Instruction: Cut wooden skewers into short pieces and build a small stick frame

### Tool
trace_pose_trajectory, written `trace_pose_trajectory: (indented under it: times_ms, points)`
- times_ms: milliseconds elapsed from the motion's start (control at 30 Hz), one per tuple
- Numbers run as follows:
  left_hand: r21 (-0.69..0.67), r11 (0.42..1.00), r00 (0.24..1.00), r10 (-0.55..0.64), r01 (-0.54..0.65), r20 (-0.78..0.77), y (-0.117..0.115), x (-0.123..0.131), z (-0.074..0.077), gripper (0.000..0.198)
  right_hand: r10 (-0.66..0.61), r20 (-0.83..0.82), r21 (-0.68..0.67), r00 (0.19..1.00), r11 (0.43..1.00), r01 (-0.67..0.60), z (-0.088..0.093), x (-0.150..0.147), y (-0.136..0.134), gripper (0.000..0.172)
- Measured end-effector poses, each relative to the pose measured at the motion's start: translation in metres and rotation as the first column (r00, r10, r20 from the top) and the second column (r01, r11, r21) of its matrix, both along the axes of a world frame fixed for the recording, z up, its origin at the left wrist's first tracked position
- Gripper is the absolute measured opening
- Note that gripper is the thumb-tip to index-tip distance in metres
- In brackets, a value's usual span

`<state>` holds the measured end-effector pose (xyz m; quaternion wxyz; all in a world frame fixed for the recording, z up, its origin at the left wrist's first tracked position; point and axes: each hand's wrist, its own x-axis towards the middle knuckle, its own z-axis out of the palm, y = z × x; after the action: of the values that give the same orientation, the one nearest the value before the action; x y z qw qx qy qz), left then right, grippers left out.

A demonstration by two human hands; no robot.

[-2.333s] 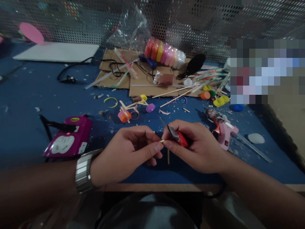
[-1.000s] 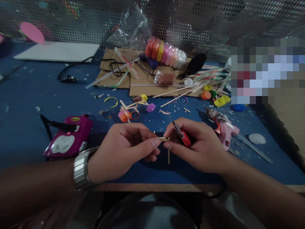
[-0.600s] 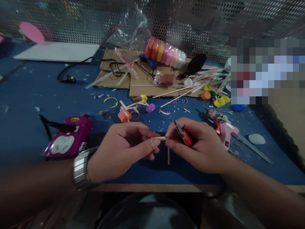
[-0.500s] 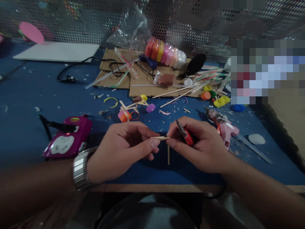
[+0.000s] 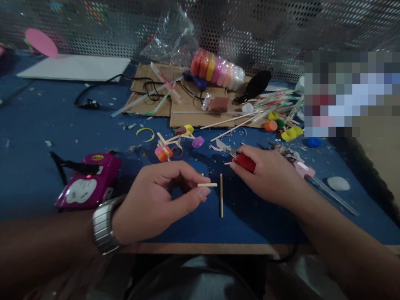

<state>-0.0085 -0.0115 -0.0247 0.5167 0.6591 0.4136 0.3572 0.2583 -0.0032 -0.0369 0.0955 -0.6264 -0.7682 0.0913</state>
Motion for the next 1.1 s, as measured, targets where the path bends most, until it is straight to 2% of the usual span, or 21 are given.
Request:
trace_pose_trajectory:
  times_ms: [233,367,433,533,633,700,800,1100]
  points:
    - [0.014,1.0,1.0,-0.002,0.002,-0.02,-0.002,-0.002,-0.002,0.009,-0.024,0.09,-0.005,0.996,1.0,0.025,0.0,0.001,0.0,0.019]
    - [0.02,1.0,0.999,-0.003,0.004,-0.037,-0.002,-0.002,-0.002,0.009,-0.006,0.078,0.003,0.997,1.0,0.006,0.001,0.001,0.0,0.018]
    - [0.014,1.0,0.999,-0.007,0.007,-0.049,-0.001,-0.001,-0.002,0.008,0.041,0.021,0.019,0.999,0.999,-0.041,0.002,0.0,-0.001,0.014]
    - [-0.016,1.0,0.996,-0.025,0.024,-0.08,0.001,0.001,-0.002,0.008,0.167,-0.204,0.04,0.964,0.986,-0.163,0.006,-0.005,-0.007,0.014]
    - [-0.081,0.994,0.986,-0.083,0.072,-0.144,0.001,0.003,-0.003,0.013,0.277,-0.468,0.018,0.839,0.953,-0.304,0.011,-0.014,-0.015,0.017]
    - [-0.102,0.988,0.978,-0.131,0.115,-0.161,0.0,0.004,-0.004,0.013,0.319,-0.57,0.007,0.757,0.923,-0.384,0.013,-0.019,-0.02,0.015]
    - [-0.079,0.985,0.977,-0.166,0.156,-0.137,-0.001,0.004,-0.007,0.01,0.337,-0.614,0.011,0.714,0.908,-0.419,0.012,-0.023,-0.023,0.013]
    - [-0.066,0.981,0.977,-0.188,0.182,-0.096,0.001,0.003,-0.012,0.006,0.377,-0.574,0.014,0.727,0.892,-0.451,0.01,-0.02,-0.019,0.008]
